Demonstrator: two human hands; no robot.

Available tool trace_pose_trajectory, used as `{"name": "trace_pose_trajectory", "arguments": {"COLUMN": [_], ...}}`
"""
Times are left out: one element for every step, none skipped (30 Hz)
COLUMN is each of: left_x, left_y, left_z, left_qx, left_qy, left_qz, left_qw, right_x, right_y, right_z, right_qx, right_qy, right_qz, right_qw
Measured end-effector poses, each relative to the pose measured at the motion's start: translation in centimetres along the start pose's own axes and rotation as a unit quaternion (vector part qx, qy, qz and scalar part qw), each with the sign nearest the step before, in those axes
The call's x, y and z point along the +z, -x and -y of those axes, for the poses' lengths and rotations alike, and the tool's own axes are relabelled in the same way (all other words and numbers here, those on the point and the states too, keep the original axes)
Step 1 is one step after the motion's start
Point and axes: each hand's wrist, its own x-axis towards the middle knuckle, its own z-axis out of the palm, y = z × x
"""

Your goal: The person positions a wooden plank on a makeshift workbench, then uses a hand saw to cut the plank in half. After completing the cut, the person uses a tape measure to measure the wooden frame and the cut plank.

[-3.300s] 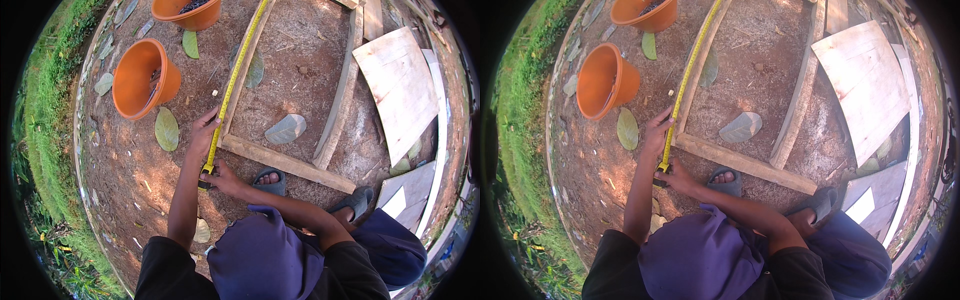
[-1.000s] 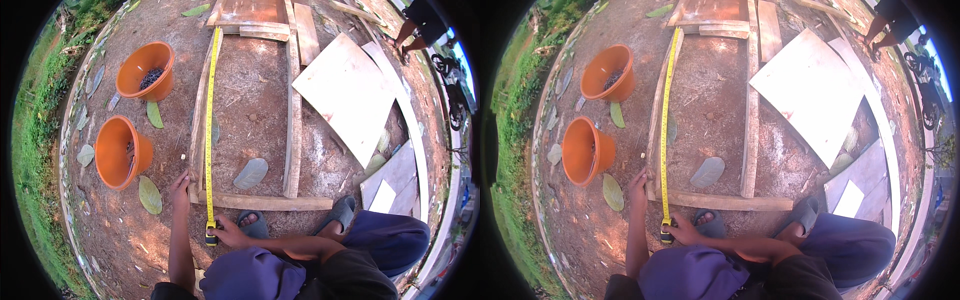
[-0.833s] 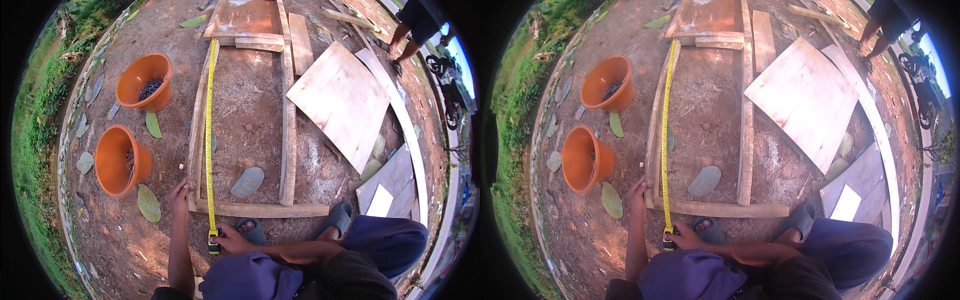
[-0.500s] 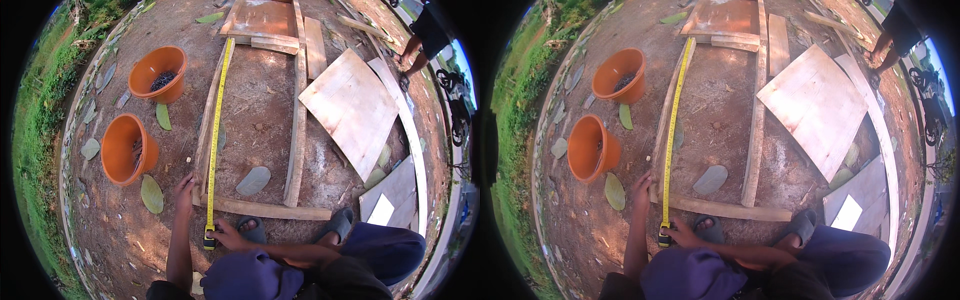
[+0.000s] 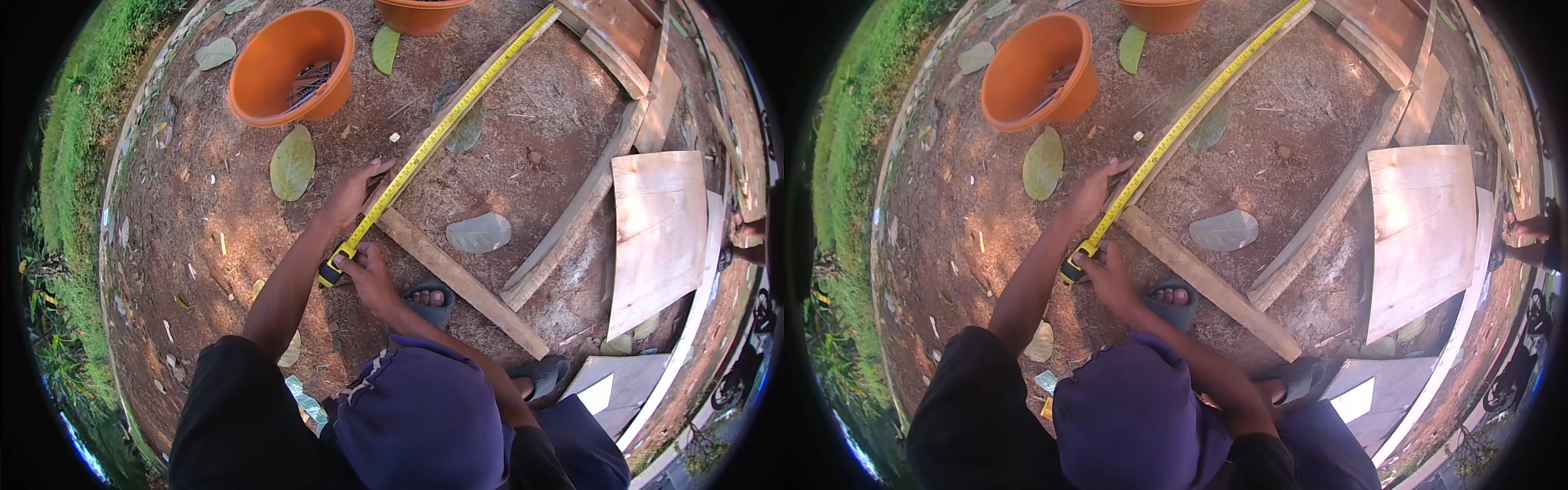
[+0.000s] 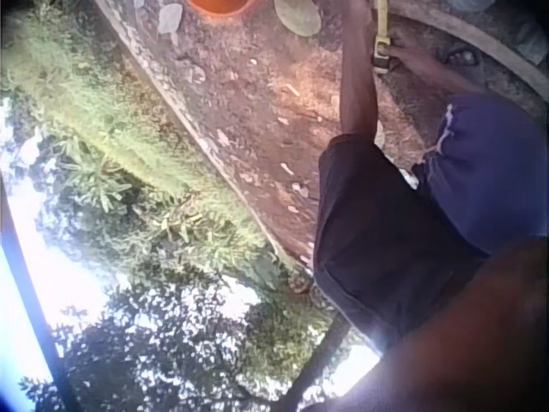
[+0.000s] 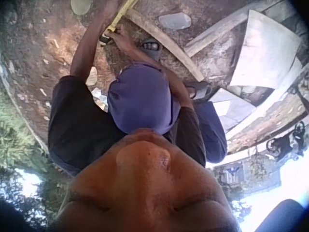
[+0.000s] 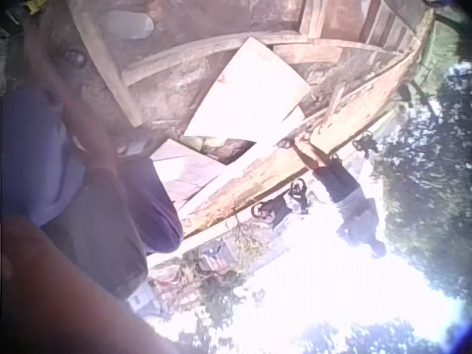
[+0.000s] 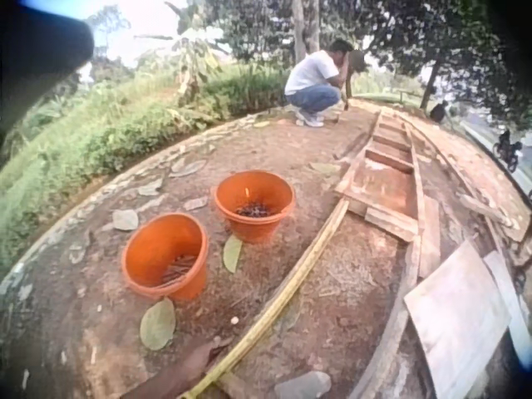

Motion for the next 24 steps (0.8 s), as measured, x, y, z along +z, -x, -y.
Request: {"name": "trace_pose_trajectory", "arguments": {"left_x": [-0.1, -0.1, -0.2, 0.0, 0.0, 0.0, -0.1, -0.2, -0.1, -0.1, 0.0, 0.1, 0.1, 0.1, 0.0, -0.1, -0.1, -0.2, -0.2, -0.2, -0.1, -0.1, 0.1, 0.1], "left_y": [0.0, 0.1, 0.1, 0.3, 0.3, 0.2, 0.1, 0.2, 0.2, 0.2, 0.2, 0.3, 0.3, 0.3, 0.2, 0.1, 0.1, 0.2, 0.2, 0.3, 0.2, 0.2, 0.2, 0.3], "left_z": [-0.2, -0.5, -0.8, -1.1, -1.2, -1.3, -1.4, -1.5, -1.6, -1.7, -1.8, -1.7, -1.7, -1.7, -1.6, -1.6, -1.5, -1.6, -1.6, -1.7, -1.8, -1.8, -1.9, -1.9], "left_qx": [0.003, 0.005, 0.008, 0.010, 0.032, 0.054, 0.074, 0.077, 0.080, 0.082, 0.086, 0.089, 0.092, 0.095, 0.098, 0.100, 0.100, 0.100, 0.099, 0.099, 0.099, 0.099, 0.097, 0.094], "left_qy": [-0.003, -0.007, -0.013, -0.009, -0.057, -0.106, -0.156, -0.181, -0.207, -0.233, -0.239, -0.246, -0.252, -0.256, -0.261, -0.266, -0.267, -0.269, -0.271, -0.266, -0.261, -0.256, -0.255, -0.256], "left_qz": [0.008, 0.017, 0.026, 0.020, 0.018, 0.016, 0.014, 0.022, 0.033, 0.043, 0.038, 0.033, 0.029, 0.028, 0.027, 0.026, 0.027, 0.028, 0.030, 0.029, 0.031, 0.032, 0.033, 0.032], "left_qw": [1.000, 1.000, 1.000, 1.000, 0.998, 0.993, 0.985, 0.980, 0.975, 0.968, 0.966, 0.965, 0.963, 0.961, 0.960, 0.959, 0.958, 0.958, 0.957, 0.959, 0.960, 0.961, 0.961, 0.962], "right_x": [0.1, 0.2, 0.4, 0.6, 0.8, 0.9, 1.0, 1.1, 1.0, 0.9, 0.7, 0.6, 0.5, 0.4, 0.4, 0.3, 0.2, 0.2, 0.2, 0.3, 0.2, 0.2, 0.2, 0.2], "right_y": [-0.5, -0.9, -1.2, -1.4, -1.6, -1.9, -2.0, -2.0, -2.0, -2.1, -2.2, -2.2, -2.3, -2.3, -2.2, -2.2, -2.1, -2.0, -1.8, -1.7, -1.6, -1.6, -1.6, -1.6], "right_z": [-0.2, -0.3, -0.3, -0.4, -0.3, -0.4, -0.4, -0.4, -0.4, -0.6, -0.7, -0.8, -0.8, -0.9, -1.0, -1.1, -1.3, -1.3, -1.2, -1.2, -1.1, -1.1, -1.1, -1.3], "right_qx": [0.006, 0.005, 0.008, 0.010, 0.011, 0.015, 0.020, 0.024, 0.027, 0.022, 0.018, 0.013, 0.015, 0.016, 0.017, 0.017, 0.016, 0.014, 0.017, 0.020, 0.022, 0.021, 0.021, 0.021], "right_qy": [-0.001, -0.016, -0.016, -0.018, -0.021, -0.022, -0.022, -0.022, -0.024, -0.024, -0.024, -0.025, -0.024, -0.023, -0.022, -0.021, -0.019, -0.018, -0.016, -0.014, -0.012, -0.011, -0.011, -0.011], "right_qz": [-0.004, 0.006, 0.007, 0.007, 0.007, 0.009, 0.006, 0.003, -0.002, 0.000, 0.002, 0.003, 0.004, 0.004, 0.005, 0.003, 0.000, -0.002, 0.000, 0.002, 0.002, 0.003, 0.004, 0.006], "right_qw": [1.000, 1.000, 1.000, 1.000, 1.000, 1.000, 1.000, 0.999, 0.999, 0.999, 1.000, 1.000, 1.000, 1.000, 1.000, 1.000, 1.000, 1.000, 1.000, 1.000, 1.000, 1.000, 1.000, 1.000]}}
